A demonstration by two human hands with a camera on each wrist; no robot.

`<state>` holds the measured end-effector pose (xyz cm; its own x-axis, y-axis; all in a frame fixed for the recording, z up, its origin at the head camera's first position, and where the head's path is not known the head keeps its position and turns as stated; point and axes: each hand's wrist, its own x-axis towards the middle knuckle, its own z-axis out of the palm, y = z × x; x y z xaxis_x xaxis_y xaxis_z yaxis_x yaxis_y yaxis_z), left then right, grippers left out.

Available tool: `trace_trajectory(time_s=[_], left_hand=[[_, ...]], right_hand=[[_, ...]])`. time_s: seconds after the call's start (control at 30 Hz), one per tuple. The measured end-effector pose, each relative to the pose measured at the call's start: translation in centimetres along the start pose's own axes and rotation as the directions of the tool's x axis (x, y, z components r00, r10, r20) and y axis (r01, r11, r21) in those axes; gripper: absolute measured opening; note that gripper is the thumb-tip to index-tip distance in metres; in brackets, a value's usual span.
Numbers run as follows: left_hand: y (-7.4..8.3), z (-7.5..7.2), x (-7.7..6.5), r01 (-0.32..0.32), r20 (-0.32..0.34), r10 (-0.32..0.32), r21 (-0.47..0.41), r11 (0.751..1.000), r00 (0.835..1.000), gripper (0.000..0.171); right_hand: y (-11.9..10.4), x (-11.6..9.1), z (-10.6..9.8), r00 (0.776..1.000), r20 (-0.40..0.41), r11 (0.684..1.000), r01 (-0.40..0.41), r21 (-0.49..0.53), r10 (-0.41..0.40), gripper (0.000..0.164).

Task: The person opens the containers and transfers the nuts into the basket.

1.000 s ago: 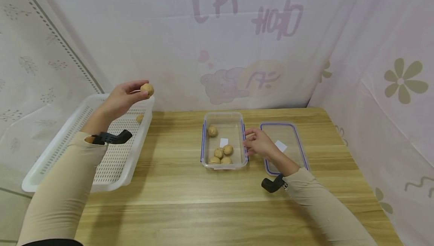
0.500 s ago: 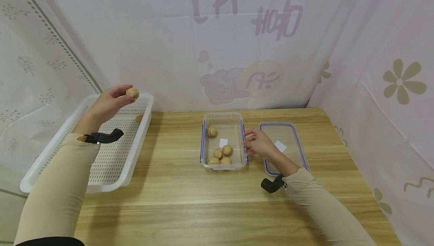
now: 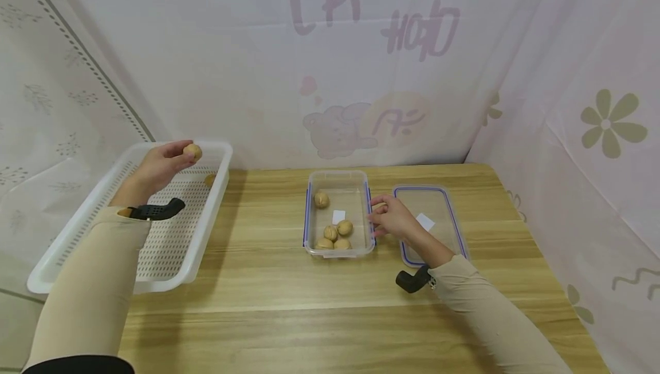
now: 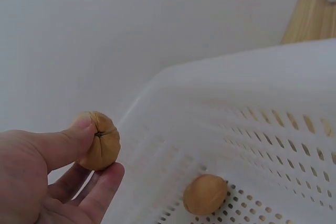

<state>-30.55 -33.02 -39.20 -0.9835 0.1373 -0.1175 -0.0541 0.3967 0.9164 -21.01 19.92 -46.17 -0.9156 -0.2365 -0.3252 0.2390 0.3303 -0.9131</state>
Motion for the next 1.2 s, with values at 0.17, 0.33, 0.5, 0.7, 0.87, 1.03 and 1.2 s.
trace_trajectory(time_s=[0.17, 0.33, 0.5, 0.7, 0.87, 1.03, 1.2], left_hand=[[-1.0, -0.3, 0.3, 0.023, -0.014, -0.023, 0.043, 0.999, 1.0, 0.062], [-1.9, -0.4, 0.3, 0.018, -0.011, -0.017, 0.045, 0.999, 1.0, 0.062], [-3.1, -0.7, 0.0, 0.032, 0.0, -0.032, 0.055, 0.998, 0.999, 0.061], [-4.5, -0.7, -0.3, 0.052, -0.002, -0.053, 0.169, 0.984, 0.999, 0.063], [-5.2, -0.3, -0.4, 0.03, -0.014, -0.028, 0.212, 0.977, 1.0, 0.059], [-5.8, 0.3, -0.1, 0.013, -0.056, 0.006, 0.325, 0.946, 0.998, 0.053], [-6.4, 0.9, 0.1, 0.011, -0.072, 0.017, 0.367, 0.93, 0.997, 0.051]], right_hand=[[-0.1, 0.0, 0.0, 1.0, -0.007, 1.0, -0.012, -0.003, 0.012, 0.045], [-0.2, 0.1, -0.1, 1.0, -0.002, 1.0, -0.012, 0.001, 0.012, 0.045], [-0.1, 0.1, -0.1, 1.0, 0.002, 1.0, -0.008, 0.007, 0.008, 0.046], [-0.1, 0.0, -0.1, 1.0, 0.0, 1.0, -0.01, 0.005, 0.01, 0.045], [-0.1, 0.0, -0.1, 1.0, -0.003, 1.0, -0.015, 0.005, 0.015, 0.045], [0.0, 0.0, 0.0, 1.0, -0.005, 1.0, -0.015, 0.012, 0.015, 0.045], [-0.1, -0.1, 0.0, 1.0, -0.011, 1.0, -0.021, 0.009, 0.021, 0.044]])
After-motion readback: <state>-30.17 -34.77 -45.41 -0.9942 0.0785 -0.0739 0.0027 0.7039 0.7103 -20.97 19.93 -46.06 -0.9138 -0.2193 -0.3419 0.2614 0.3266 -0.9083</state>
